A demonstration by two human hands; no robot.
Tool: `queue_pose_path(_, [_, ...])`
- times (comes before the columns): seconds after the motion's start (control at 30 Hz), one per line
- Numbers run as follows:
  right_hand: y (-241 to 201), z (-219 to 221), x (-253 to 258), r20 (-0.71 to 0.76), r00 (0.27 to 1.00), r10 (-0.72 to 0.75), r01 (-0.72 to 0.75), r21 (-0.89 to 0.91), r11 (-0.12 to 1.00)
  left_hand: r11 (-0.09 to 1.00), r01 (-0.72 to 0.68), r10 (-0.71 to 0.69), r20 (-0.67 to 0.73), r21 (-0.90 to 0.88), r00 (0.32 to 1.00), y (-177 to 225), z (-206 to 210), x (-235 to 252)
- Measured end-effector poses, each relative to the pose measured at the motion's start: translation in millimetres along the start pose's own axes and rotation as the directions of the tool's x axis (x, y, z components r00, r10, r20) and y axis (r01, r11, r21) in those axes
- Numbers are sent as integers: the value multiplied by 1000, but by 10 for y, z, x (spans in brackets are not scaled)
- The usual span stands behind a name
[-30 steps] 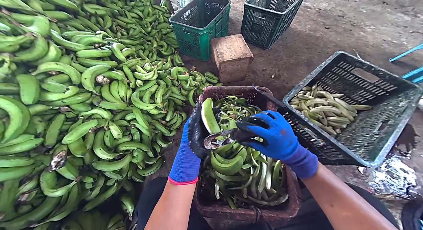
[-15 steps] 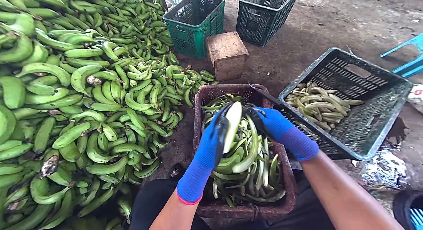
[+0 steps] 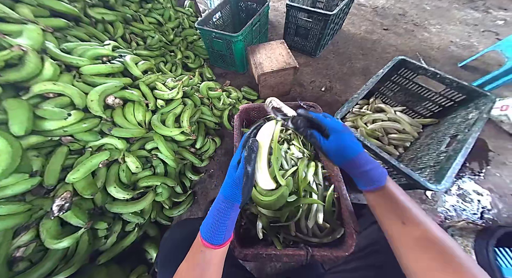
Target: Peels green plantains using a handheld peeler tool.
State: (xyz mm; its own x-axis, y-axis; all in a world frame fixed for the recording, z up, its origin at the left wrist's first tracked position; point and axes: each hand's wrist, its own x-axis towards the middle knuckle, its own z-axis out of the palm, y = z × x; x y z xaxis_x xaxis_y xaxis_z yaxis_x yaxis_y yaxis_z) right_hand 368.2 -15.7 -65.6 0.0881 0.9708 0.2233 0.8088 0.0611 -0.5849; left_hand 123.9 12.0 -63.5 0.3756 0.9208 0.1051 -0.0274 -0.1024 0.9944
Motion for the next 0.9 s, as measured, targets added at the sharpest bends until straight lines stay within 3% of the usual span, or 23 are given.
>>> queue_pose_path(0.1, [-18, -66, -20, -22, 992, 123, -117, 192, 974, 990, -4, 18, -100, 143, 995, -99, -24, 104])
queue_pose_path(0.17, [-140, 69, -64, -33, 996, 89, -75, 293, 953, 997, 68, -64, -78, 47, 995, -180, 56, 154])
queue_pose_path(0.3, [-315, 361, -132, 43, 999, -1, -2, 58, 998, 964, 205, -193, 86, -171, 978, -236, 337, 162])
queue_pose_path(0.37, [-196, 191, -149, 29, 997, 78, -77, -27, 997, 980, 195, -185, 169, -46, 968, -359, 339, 230])
queue_pose_path(0.4, [-92, 28, -159, -37, 992, 117, -120, -95, 988, 979, 144, -173, 215, 143, 961, -413, 312, 270])
queue_pose_path(0.43, [37, -162, -169, -135, 979, 154, -177, -173, 969, 928, 94, -193, 249, 360, 949, -458, 292, 292])
queue_pose_path(0.5, [301, -552, -179, -307, 912, 271, -359, -282, 890, 689, 41, -370, 302, 724, 879, -571, 302, 278])
queue_pose_path(0.57, [428, -794, -232, -369, 831, 416, -524, -266, 809, 418, 3, -571, 259, 909, 779, -838, 387, 233])
queue_pose_path(0.6, [435, -790, -282, -367, 822, 435, -535, -238, 811, 324, -18, -610, 223, 946, 761, -981, 437, 194])
queue_pose_path(0.67, [365, -589, -380, -252, 866, 433, -479, -163, 863, 243, -51, -574, 187, 969, 797, -1213, 492, 130])
queue_pose_path(0.73, [239, -358, -387, -5, 909, 416, -416, -63, 907, 266, -67, -503, 198, 962, 841, -1278, 470, 130])
queue_pose_path(0.83, [30, -106, -408, 316, 897, 310, -347, 69, 935, 388, -40, -396, 206, 921, 895, -1117, 397, 121])
queue_pose_path(0.9, [-109, 5, -464, 397, 886, 239, -334, 189, 923, 521, -35, -269, 203, 853, 941, -916, 359, 70])
